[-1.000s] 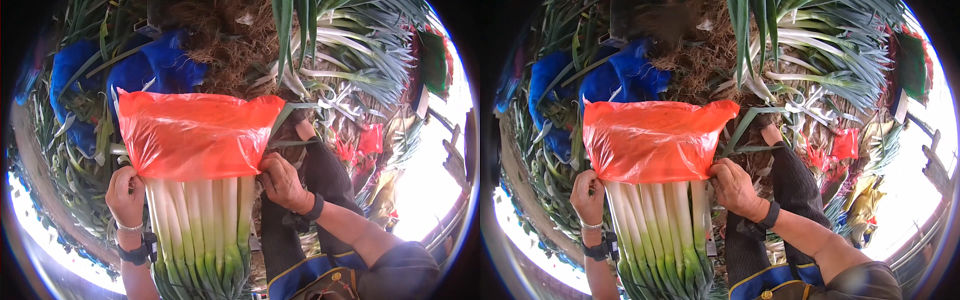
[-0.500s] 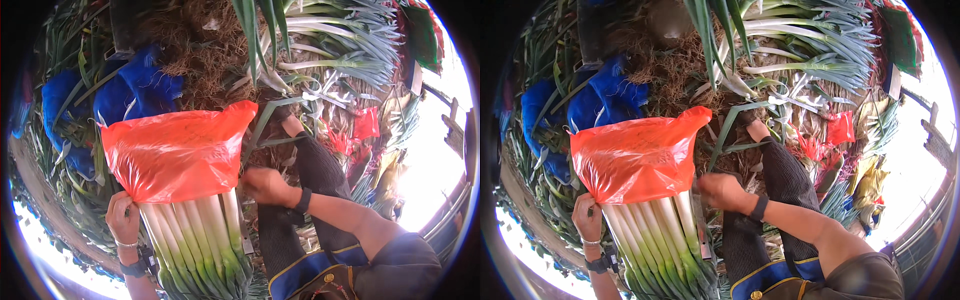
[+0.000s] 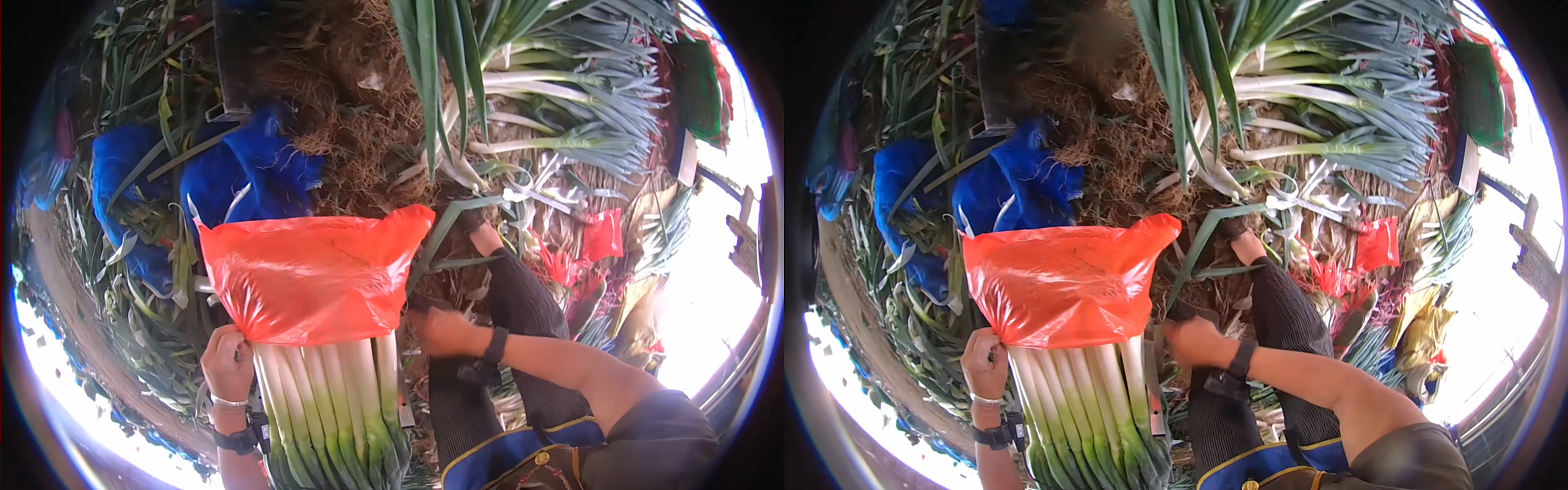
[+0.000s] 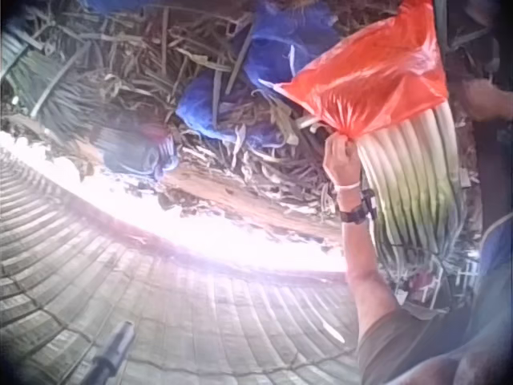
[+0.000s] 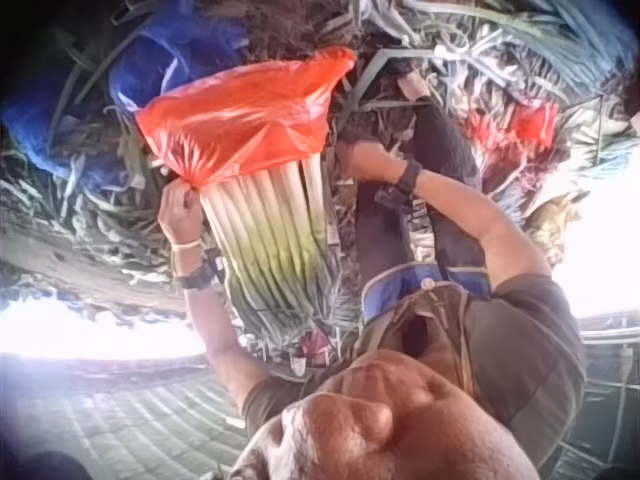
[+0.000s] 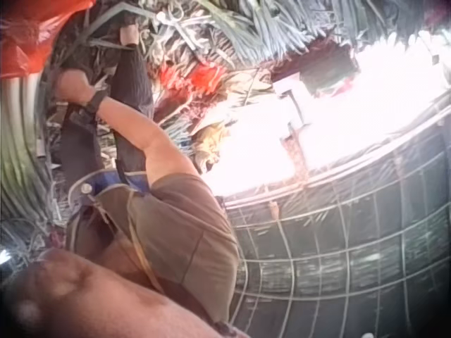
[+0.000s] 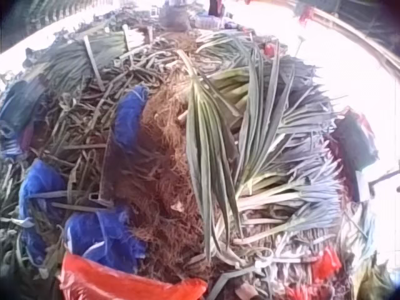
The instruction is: The person is preparing and packing bunches of leeks by trimming roots with a knife and placing them into red plastic and blue mesh bags.
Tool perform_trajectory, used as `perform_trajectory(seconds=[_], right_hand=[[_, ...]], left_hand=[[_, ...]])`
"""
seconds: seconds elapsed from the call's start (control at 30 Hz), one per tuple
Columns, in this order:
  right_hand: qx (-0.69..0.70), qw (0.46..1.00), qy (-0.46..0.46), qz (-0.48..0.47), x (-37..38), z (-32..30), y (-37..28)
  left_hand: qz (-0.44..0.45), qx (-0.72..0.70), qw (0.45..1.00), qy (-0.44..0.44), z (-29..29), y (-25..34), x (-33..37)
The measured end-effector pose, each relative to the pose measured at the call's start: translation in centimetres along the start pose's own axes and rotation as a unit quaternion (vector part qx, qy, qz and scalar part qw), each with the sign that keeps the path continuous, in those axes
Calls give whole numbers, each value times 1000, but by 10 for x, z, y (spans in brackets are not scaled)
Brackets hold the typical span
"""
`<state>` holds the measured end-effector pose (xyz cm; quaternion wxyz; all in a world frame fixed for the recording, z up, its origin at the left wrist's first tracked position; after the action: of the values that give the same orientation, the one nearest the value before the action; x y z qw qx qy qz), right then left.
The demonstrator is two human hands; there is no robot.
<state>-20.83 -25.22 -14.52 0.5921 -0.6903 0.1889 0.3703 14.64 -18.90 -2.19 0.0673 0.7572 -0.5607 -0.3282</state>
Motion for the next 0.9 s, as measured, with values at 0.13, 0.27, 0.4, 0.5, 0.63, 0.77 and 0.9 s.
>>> perform_trajectory(seconds=[0.13,0.27,0.4,0.5,0.63,0.77,0.9], right_hand=[[-81,959,269,-19,12,-39,-6],[-147,851,-473,-176,-36,27,-31],[-31,864,-428,-263,-62,-54,-65],[219,860,-380,-262,-40,-162,-108],[191,972,-10,-138,47,-277,-128],[-296,937,130,-135,154,-322,-104],[-533,832,80,-135,218,-306,-116]], left_hand=[[-37,-26,999,4,-1,8,5],[-38,-26,998,34,-1,10,10],[-60,-45,997,31,0,7,6],[-97,-37,995,-2,2,4,-3],[-212,119,966,-94,-12,38,-12],[-206,103,972,-45,-22,92,-20],[-195,-83,977,5,2,134,-47]])
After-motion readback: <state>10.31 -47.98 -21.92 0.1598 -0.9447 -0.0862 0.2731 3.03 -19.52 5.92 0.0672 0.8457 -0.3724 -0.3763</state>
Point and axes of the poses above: each hand's wrist, its own x-axis towards the middle knuckle, its own z-axis out of the palm, y = z × x, the point moved 2 cm from there along x, towards the middle knuckle, and after that the axes turned 10 degrees about -y, right-handed, at the moved point
